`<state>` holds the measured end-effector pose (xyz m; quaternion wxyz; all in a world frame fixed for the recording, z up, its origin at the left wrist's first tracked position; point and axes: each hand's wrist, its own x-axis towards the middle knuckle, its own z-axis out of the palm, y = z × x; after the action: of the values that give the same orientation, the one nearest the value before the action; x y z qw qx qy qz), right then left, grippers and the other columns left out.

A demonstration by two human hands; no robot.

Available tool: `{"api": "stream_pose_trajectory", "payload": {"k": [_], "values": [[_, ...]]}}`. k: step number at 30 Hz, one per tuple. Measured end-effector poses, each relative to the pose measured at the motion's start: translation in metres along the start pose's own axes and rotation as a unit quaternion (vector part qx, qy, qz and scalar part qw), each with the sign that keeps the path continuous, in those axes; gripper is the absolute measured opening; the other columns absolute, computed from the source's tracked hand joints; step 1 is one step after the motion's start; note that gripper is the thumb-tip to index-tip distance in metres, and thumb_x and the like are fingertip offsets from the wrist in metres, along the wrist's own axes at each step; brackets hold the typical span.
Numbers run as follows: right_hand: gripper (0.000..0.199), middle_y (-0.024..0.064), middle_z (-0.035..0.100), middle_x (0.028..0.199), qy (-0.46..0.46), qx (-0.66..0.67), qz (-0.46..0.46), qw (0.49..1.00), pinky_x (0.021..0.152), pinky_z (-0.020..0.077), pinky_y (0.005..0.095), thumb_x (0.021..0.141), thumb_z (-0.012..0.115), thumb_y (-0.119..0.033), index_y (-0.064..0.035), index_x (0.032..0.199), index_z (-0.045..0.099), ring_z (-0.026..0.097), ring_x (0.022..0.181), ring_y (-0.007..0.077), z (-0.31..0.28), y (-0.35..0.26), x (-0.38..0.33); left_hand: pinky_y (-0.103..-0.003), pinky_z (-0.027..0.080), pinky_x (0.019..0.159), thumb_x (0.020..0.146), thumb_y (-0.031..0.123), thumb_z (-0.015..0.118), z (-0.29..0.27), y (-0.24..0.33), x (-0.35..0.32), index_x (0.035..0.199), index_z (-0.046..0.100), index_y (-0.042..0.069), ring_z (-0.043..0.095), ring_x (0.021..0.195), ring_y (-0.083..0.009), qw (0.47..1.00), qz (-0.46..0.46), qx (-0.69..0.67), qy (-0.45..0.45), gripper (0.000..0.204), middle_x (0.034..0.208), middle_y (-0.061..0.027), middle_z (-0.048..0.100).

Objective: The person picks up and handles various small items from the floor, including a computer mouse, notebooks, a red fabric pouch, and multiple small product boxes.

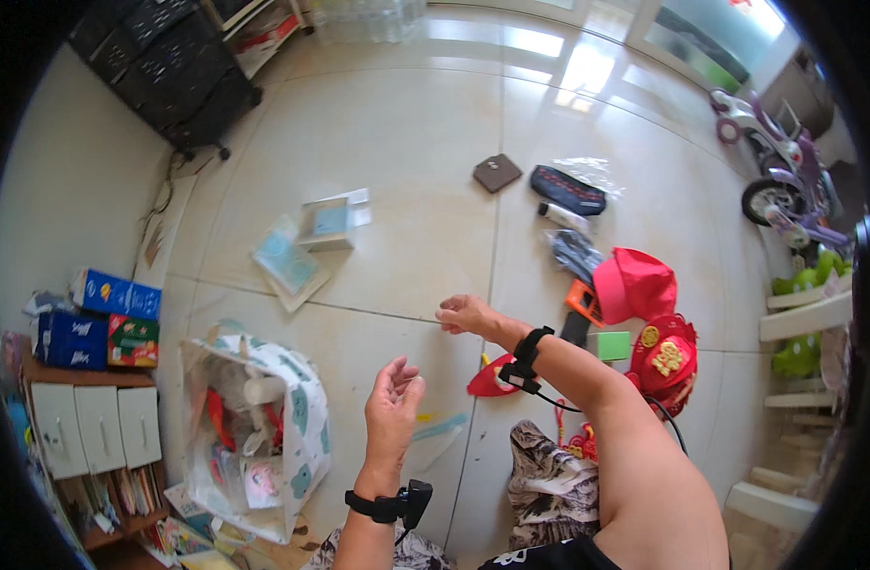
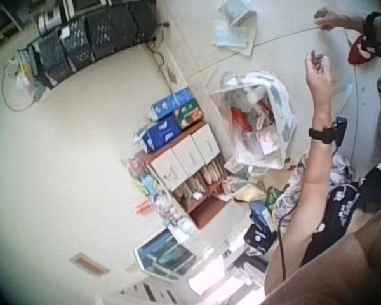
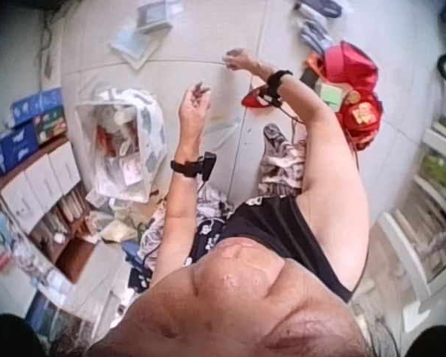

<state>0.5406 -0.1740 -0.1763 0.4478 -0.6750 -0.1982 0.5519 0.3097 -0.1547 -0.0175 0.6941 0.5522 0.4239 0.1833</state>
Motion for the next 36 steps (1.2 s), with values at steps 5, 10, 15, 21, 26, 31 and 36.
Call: {"api": "stream_pose_trajectory", "payload": {"k": [5, 10, 15, 21, 26, 31, 36], "values": [[0.046, 0.0130, 0.068, 0.098, 0.160, -0.101, -0.084, 0.978, 0.074, 0.0537, 0.0336, 0.083, 0.069, -0.026, 0.0015, 0.119, 0.059, 0.067, 0.086, 0.0225, -0.099, 0.019, -0.021, -0.026, 0.048, 0.085, 0.090, 0.010, 0.063, 0.058, 0.013, 0.019, 0.129, 0.051, 0.002, 0.058, 0.100, -0.0116, 0.994, 0.014, 0.040, -0.098, 0.041, 0.110, -0.0072, 0.062], [0.048, 0.0153, 0.052, 0.127, 0.421, -0.359, -0.094, 0.828, 0.095, 0.0450, 0.0394, 0.076, 0.073, -0.022, -0.0069, 0.119, 0.057, 0.052, 0.115, 0.0293, -0.166, 0.009, -0.020, -0.027, 0.049, 0.084, 0.090, 0.010, 0.062, 0.077, 0.026, 0.032, 0.126, 0.054, 0.003, 0.060, 0.098, -0.0115, 0.988, 0.031, 0.093, -0.121, 0.037, 0.107, -0.0061, 0.064], [0.040, 0.0124, 0.051, 0.119, 0.459, -0.469, -0.095, 0.748, 0.093, 0.0452, 0.0428, 0.076, 0.068, -0.013, -0.0100, 0.113, 0.055, 0.048, 0.113, 0.0327, -0.204, 0.042, -0.031, -0.026, 0.050, 0.083, 0.090, 0.009, 0.062, 0.084, 0.012, 0.039, 0.125, 0.055, 0.003, 0.061, 0.097, -0.0123, 0.988, 0.014, 0.091, -0.127, 0.036, 0.106, -0.0071, 0.065], [0.024, 0.0129, 0.056, 0.109, 0.234, -0.432, -0.249, 0.835, 0.079, 0.0515, 0.0408, 0.079, 0.057, -0.001, -0.0089, 0.101, 0.060, 0.057, 0.099, 0.0339, -0.118, 0.057, -0.060, -0.026, 0.050, 0.077, 0.091, 0.009, 0.061, 0.059, -0.030, 0.029, 0.127, 0.051, 0.000, 0.061, 0.094, -0.0123, 0.993, -0.051, 0.031, -0.099, 0.039, 0.107, -0.0090, 0.064], [0.027, 0.0108, 0.057, 0.110, 0.267, -0.412, -0.286, 0.823, 0.080, 0.0513, 0.0403, 0.077, 0.057, 0.000, -0.0109, 0.102, 0.061, 0.059, 0.103, 0.0307, -0.106, 0.032, -0.092, -0.025, 0.050, 0.078, 0.091, 0.009, 0.061, 0.054, -0.056, 0.015, 0.127, 0.052, 0.000, 0.061, 0.094, -0.0122, 0.989, -0.082, 0.059, -0.104, 0.038, 0.107, -0.0079, 0.064], [0.021, 0.0070, 0.059, 0.110, 0.357, -0.612, -0.311, 0.633, 0.093, 0.0440, 0.0410, 0.082, 0.055, -0.011, -0.0115, 0.101, 0.062, 0.056, 0.108, 0.0289, -0.161, 0.032, -0.060, -0.025, 0.049, 0.078, 0.091, 0.010, 0.061, 0.055, -0.057, 0.003, 0.125, 0.054, 0.000, 0.061, 0.095, -0.0121, 0.989, -0.078, 0.062, -0.111, 0.036, 0.107, -0.0068, 0.064], [0.025, 0.0082, 0.064, 0.100, 0.259, -0.556, -0.198, 0.764, 0.080, 0.0503, 0.0370, 0.085, 0.058, -0.010, -0.0109, 0.108, 0.064, 0.063, 0.094, 0.0241, -0.135, 0.016, -0.052, -0.025, 0.049, 0.079, 0.092, 0.011, 0.060, 0.043, -0.053, -0.010, 0.124, 0.055, 0.000, 0.061, 0.095, -0.0124, 0.992, -0.069, 0.055, -0.094, 0.034, 0.107, -0.0065, 0.065]]}}
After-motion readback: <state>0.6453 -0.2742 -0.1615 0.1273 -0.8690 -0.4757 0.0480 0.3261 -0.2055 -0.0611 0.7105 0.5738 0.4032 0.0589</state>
